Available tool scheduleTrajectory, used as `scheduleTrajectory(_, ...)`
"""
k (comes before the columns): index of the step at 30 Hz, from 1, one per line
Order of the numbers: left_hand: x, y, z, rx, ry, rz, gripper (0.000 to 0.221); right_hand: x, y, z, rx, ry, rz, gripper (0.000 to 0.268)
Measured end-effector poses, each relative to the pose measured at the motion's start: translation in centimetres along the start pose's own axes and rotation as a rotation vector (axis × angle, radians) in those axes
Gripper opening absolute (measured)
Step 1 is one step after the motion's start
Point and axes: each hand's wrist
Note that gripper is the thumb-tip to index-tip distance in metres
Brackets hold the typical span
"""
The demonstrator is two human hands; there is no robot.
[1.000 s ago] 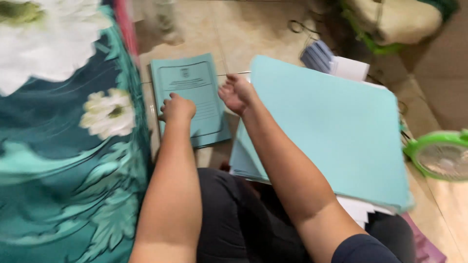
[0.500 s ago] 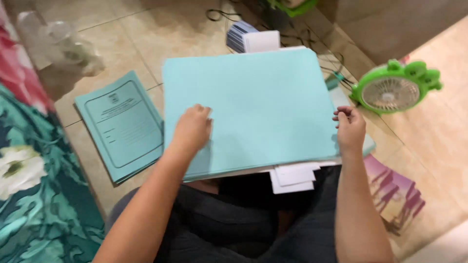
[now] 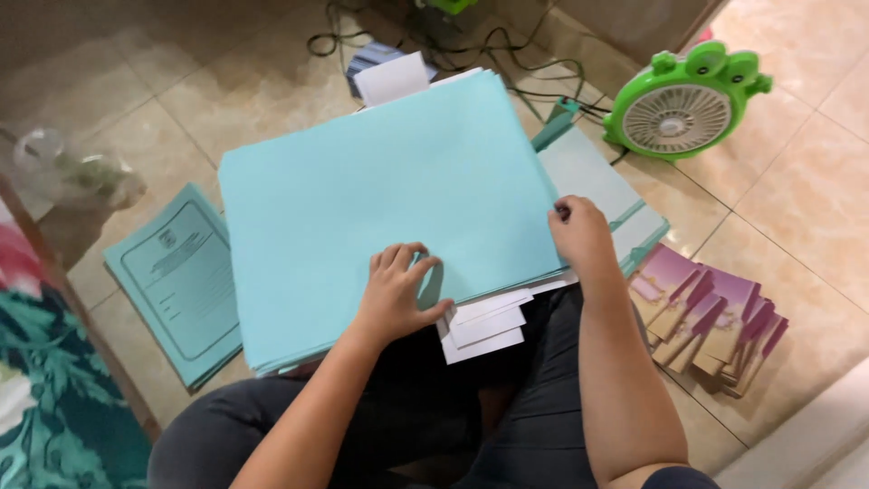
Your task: The person is manually assembling light blue folders by inserting printed sheets of paper into them while sitting on the floor.
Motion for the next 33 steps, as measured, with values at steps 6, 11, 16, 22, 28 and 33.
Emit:
scheduleTrajectory(6, 0.0, 0.2, 0.5, 0.048, -0.027, -0.007, 0.068, -3.6, -7.2, -4.8, -0.006, -0.202, 0.064, 0.046)
scheduleTrajectory(11, -0.1, 0.1, 0.7, 0.069, -0.005, 0.003, 0.069, -4.3, -8.7, -5.7, -0.028, -0.179, 0.038, 0.047)
scheduleTrajectory(16, -0.1, 0.2, 0.7, 0.040, -0.011, -0.014, 0.068, -3.7, -7.6, -4.6, -0.099, -0.170, 0.030, 0.036)
scheduleTrajectory(22, -0.4, 0.4, 0.6, 0.033, 0.001, -0.025, 0.068, -2.7, -5.7, -2.8, -0.103, -0.183, 0.084, 0.032)
scheduleTrajectory(28, -0.2, 0.3, 0.4, 0.038, 0.020, -0.022, 0.068, -4.1, -9.1, -3.9, 0.031, -0.218, 0.144, 0.041)
scheduleTrajectory(33, -0.1, 0.4, 0.1, 0.029, -0.006, -0.028, 0.068, -3.8, -8.6, -4.1, -0.085, -0.194, 0.111, 0.041)
Point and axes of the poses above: each hand's wrist, its own x-axis towards the middle knuckle, its own z-axis out of the palm, y = z × x, and after that the axes turned 12 degrees about x, right-handed
